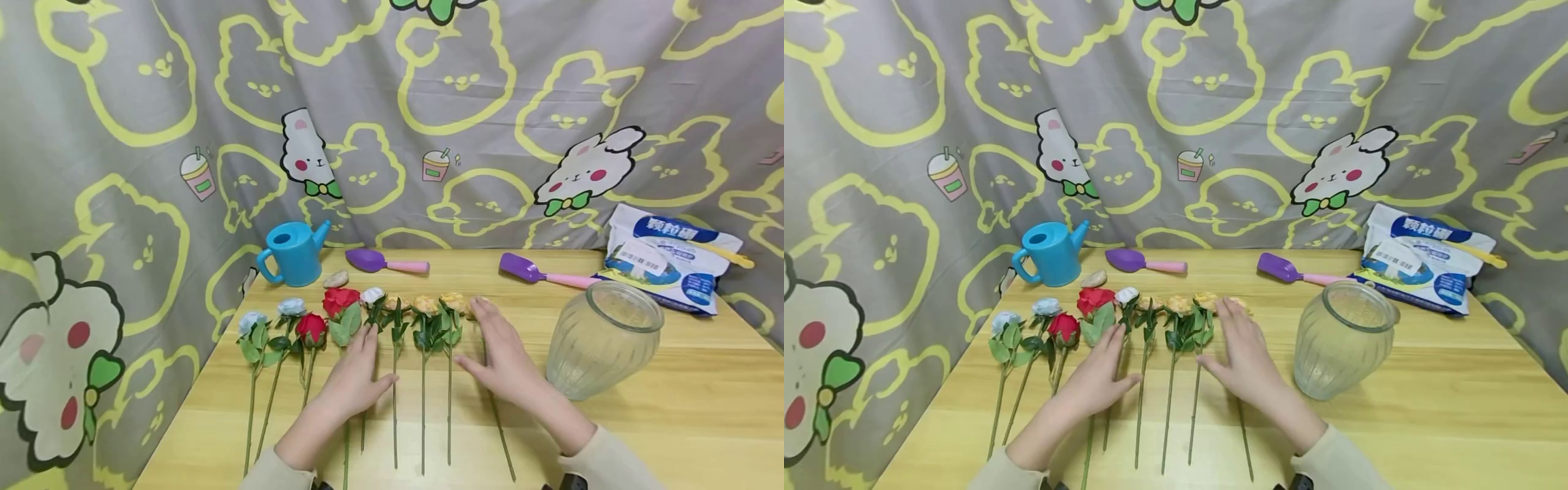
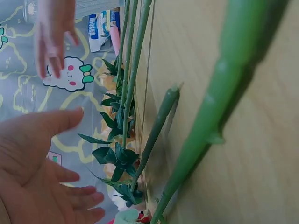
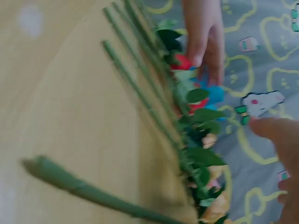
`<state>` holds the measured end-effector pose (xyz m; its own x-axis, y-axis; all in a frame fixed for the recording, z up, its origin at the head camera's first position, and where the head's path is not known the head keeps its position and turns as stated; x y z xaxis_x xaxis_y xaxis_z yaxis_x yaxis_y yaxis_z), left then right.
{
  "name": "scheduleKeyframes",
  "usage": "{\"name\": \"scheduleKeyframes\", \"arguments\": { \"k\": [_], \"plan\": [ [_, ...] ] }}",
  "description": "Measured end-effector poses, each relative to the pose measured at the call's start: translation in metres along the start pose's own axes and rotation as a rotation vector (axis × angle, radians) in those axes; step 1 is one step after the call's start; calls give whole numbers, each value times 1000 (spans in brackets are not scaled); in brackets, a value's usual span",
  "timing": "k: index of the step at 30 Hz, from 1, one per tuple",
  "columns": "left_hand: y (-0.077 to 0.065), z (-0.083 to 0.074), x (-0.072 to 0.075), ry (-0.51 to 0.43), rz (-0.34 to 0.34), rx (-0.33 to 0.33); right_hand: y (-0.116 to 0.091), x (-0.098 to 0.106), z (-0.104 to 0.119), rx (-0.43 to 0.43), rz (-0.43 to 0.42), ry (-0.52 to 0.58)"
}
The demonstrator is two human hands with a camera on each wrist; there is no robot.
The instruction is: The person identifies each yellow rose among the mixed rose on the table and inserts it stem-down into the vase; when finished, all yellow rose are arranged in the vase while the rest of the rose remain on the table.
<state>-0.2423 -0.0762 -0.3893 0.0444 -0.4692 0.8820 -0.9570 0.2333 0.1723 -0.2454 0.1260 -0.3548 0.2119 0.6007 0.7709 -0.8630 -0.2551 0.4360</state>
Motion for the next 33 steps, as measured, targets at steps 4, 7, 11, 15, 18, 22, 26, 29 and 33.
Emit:
{"name": "scheduleKeyframes", "arguments": {
  "k": [4, 7, 11, 15, 18, 22, 26, 29, 33],
  "plan": [
    [2, 2, 5, -24, -32, 20, -3, 44, 9, 19, -173, 166],
    [3, 2, 4, -32, -19, 24, -13, 90, 20, 137, -346, 285],
    [5, 2, 2, -68, 8, 24, -35, 152, 34, 390, -568, 546],
    [7, 2, 0, -127, 29, 18, -57, 196, 24, 531, -751, 781],
    [10, 2, -3, -182, 52, 5, -71, 214, -1, 480, -871, 830],
    [12, 3, -11, -285, 116, 21, -86, 216, -44, 276, -919, 818],
    [16, 4, -15, -350, 150, 61, -91, 194, -87, 87, -853, 924],
    [18, 6, -19, -343, 157, 79, -93, 171, -108, 2, -781, 995],
    [16, 7, -23, -317, 168, 71, -95, 148, -117, -5, -667, 1014]
  ]
}}
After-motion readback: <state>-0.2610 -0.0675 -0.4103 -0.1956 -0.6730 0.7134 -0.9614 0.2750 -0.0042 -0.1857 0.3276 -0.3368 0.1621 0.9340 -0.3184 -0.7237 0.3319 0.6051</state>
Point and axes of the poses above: each hand's wrist, its own y-axis towards the middle knuckle, its own x-axis out of the back of the hand, z = x × y, the point moved 10 cm from there along y, towards the middle knuckle, and after that the axes turned 6 degrees about -z, right-handed, at the moved point
